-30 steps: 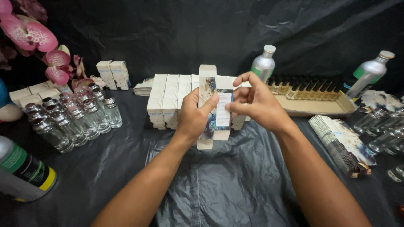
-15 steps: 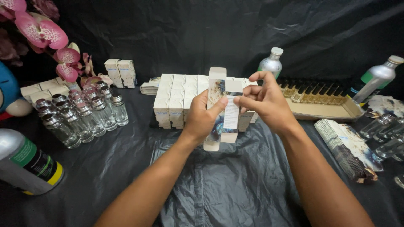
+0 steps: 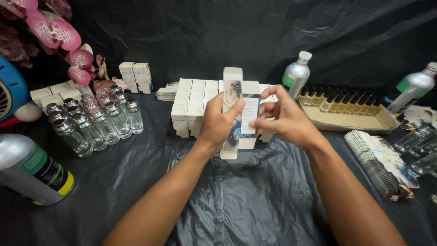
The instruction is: Assembling cardboard perfume boxes and inserting perfume bottles into them.
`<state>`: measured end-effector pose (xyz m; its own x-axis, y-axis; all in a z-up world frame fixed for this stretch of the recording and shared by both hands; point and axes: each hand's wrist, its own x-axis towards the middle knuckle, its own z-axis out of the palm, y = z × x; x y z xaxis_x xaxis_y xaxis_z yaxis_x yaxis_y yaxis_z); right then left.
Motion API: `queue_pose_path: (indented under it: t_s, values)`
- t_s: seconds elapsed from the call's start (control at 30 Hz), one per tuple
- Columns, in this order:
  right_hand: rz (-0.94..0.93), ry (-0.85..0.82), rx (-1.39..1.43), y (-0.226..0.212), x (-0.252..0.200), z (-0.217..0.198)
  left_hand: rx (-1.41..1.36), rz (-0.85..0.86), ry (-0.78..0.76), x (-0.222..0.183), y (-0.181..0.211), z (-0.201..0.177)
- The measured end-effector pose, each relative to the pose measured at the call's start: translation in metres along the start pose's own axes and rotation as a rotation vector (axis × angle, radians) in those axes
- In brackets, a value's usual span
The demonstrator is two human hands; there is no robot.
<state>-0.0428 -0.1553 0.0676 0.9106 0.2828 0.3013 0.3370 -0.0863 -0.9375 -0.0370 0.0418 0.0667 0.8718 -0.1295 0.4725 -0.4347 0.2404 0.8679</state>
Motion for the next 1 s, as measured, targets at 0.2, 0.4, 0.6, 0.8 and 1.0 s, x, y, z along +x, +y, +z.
queue_pose_path:
  t_s: [0.2, 0.4, 0.6, 0.8, 1.0]
  values:
    - [-0.100, 0.198, 0.066, -0.003, 0.004, -0.003, 0.006, -0.043, -0.039, -0.004, 0.005, 0.005]
    - [-0.035, 0.041, 0.037, -0.001, -0.001, 0.005, 0.035, -0.012, 0.014, -0.001, -0.006, 0.000]
    - [0.011, -0.024, -0.073, -0.003, -0.005, 0.003, 0.016, -0.052, 0.015, -0.002, 0.009, 0.002]
    - [-0.124, 0.200, 0.042, -0.010, 0.003, -0.001, 0.045, -0.063, -0.033, -0.004, 0.006, 0.002]
    - [-0.069, 0.068, 0.037, 0.000, 0.000, 0.007, 0.036, -0.042, 0.062, -0.004, 0.010, 0.004]
